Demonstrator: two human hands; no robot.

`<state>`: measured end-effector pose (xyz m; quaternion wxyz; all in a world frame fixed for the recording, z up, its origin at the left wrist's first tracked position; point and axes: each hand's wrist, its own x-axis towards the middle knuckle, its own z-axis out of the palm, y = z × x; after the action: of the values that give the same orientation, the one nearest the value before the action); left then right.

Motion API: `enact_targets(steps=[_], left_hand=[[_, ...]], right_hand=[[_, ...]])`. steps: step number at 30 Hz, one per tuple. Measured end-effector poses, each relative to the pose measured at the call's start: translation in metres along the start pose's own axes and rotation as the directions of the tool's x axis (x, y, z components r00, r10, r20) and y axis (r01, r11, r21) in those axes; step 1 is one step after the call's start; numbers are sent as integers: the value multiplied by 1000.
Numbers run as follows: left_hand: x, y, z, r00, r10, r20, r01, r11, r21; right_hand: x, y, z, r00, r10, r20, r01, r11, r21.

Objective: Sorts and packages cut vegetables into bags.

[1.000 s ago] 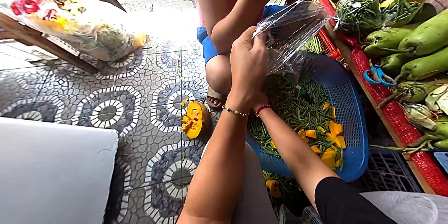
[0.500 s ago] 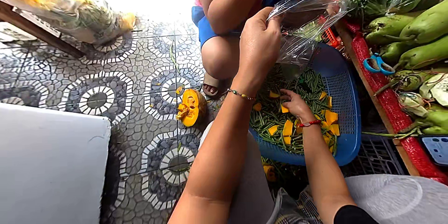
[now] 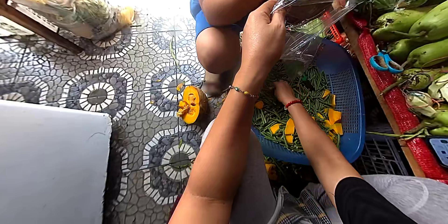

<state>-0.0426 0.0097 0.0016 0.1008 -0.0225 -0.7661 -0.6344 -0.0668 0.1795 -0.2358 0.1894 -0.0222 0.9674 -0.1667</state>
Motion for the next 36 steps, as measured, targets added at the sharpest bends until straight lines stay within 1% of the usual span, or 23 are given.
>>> enact_targets(steps=[2,4,5,7,8,11,13,15,17,19,21,23,25,26,27,28,29,30,31,32,33,34,36], left_hand=[[0,-2,-1,1000,4,12,-4,1000,30],[0,-3,-1,999,-15,40,12,996,93],[1,-3,-1,998,-29,59,22,993,119],[2,-3,0,994,-55,92,41,987,154],[2,-3,0,991,-69,111,50,985,168],[0,-2,3,986,-82,142,52,977,208],[-1,-3,3,987,-72,146,39,974,222],[-2,-5,3,987,-65,150,28,971,237],[-2,-9,5,985,-66,159,21,962,273],[-3,-11,6,981,-71,180,8,944,330],[-5,-8,7,969,-111,221,16,919,393],[-8,-7,12,954,-137,267,4,895,446],[-12,-6,17,940,-135,313,-33,879,476],[-15,-4,21,933,-129,336,-49,880,473],[-19,-4,26,927,-111,359,-67,892,447],[-24,-5,31,919,-92,384,-74,914,398],[-28,-6,36,910,-76,408,-72,939,337],[-32,-8,40,904,-56,423,-79,952,295],[-32,-9,45,899,-55,434,-59,968,245],[-30,-9,49,894,-65,442,-50,969,242],[-29,-11,51,891,-69,448,-53,966,253],[-29,-13,53,894,-62,444,-58,966,252],[-29,-15,53,909,-18,416,-69,979,192]], right_hand=[[-8,-4,-13,999,32,-24,-30,995,100],[-32,-13,-18,998,-68,3,66,982,175],[-42,-21,-17,989,-125,84,108,978,177],[-55,-37,-2,952,-199,231,177,978,112],[-58,-41,10,944,-208,258,200,978,56],[-63,-50,32,951,-191,245,213,975,-70],[-70,-58,36,957,-216,194,245,959,-143],[-78,-64,33,953,-225,202,264,945,-194],[-90,-65,13,950,-193,247,230,964,-131],[-106,-60,-22,950,-177,256,159,983,91],[-131,-45,-62,969,-209,134,151,923,355],[-160,-26,-89,954,-260,-148,297,765,572],[-176,-15,-107,834,-292,-469,552,461,695],[-177,-15,-115,770,-290,-569,638,340,691],[-174,-16,-123,727,-300,-618,687,311,657],[-167,-17,-126,721,-305,-622,691,388,611],[-158,-17,-127,760,-309,-572,638,518,569],[-148,-17,-126,826,-312,-469,546,645,534],[-134,-23,-126,884,-321,-340,454,762,462],[-126,-37,-133,936,-314,-158,350,876,331],[-127,-59,-146,973,-212,90,191,961,200],[-124,-74,-149,968,-119,220,99,990,99],[-109,-78,-137,943,-156,295,160,987,8]])
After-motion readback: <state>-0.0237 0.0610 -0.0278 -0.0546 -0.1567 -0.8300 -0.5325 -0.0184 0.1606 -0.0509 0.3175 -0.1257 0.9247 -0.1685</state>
